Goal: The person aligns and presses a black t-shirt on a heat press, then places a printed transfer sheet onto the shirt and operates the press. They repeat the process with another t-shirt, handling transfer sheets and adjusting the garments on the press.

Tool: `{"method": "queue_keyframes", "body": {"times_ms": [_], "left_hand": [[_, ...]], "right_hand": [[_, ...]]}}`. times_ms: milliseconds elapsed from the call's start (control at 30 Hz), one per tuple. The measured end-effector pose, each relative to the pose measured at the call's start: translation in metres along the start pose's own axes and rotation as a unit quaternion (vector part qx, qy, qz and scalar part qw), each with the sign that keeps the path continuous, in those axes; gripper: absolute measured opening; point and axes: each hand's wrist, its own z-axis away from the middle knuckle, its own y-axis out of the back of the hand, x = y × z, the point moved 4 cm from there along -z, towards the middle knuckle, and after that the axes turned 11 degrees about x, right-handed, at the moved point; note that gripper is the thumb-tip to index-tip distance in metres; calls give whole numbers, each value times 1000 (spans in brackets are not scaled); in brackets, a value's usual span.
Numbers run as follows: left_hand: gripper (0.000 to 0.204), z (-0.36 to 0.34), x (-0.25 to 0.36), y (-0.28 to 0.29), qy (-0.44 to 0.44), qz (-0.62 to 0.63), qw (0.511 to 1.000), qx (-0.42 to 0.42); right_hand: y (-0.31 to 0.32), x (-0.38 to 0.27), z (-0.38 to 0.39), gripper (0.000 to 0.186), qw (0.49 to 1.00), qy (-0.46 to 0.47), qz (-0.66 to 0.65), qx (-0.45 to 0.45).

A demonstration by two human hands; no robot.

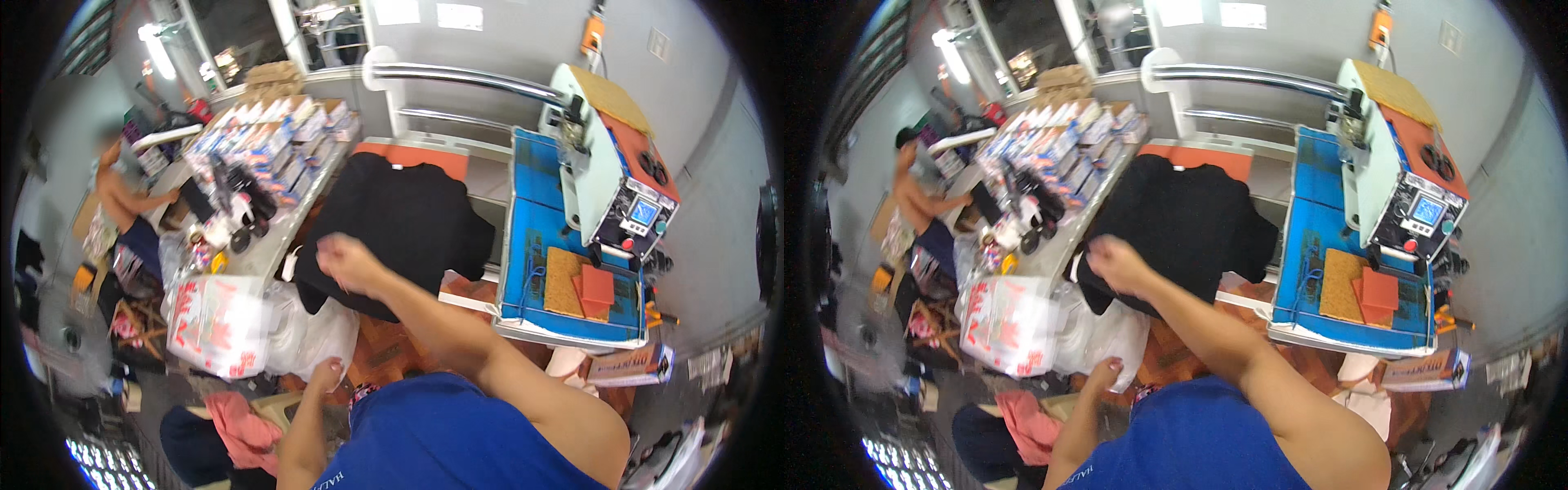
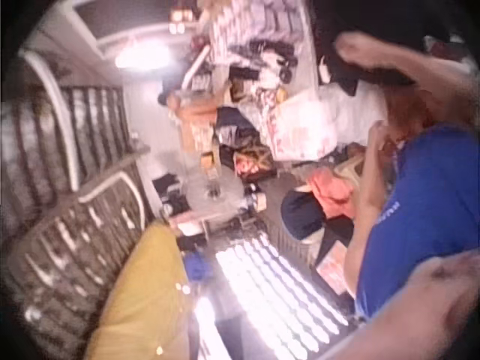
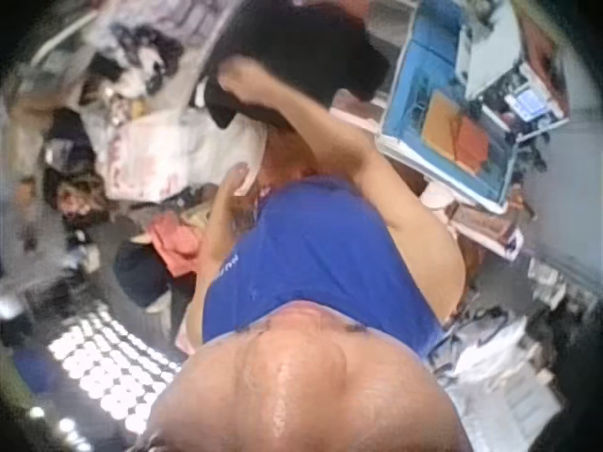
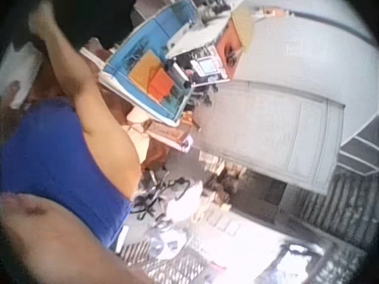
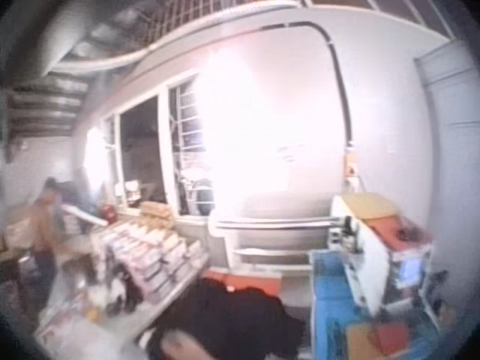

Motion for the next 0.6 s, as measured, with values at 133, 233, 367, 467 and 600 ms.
{"method": "queue_keyframes", "body": {"times_ms": [133, 233, 367, 467, 600], "left_hand": [[40, -84, 41, 26, -110, 67, 988, 80], [42, -121, 20, -5, -86, 69, 994, -13], [38, -145, -67, -58, -131, -196, 935, -266], [32, -166, -145, -49, -51, -208, 912, -349], [28, -229, -177, 28, 239, 250, 918, -196]], "right_hand": [[123, -238, -88, 30, 944, 235, -43, 227], [182, -334, -100, 39, 904, 263, 127, 313], [175, -297, -78, 23, 900, 269, 126, 318], [142, -146, -38, 20, 917, 150, 184, 321], [141, 9, 41, 22, 746, 32, 474, 466]]}}
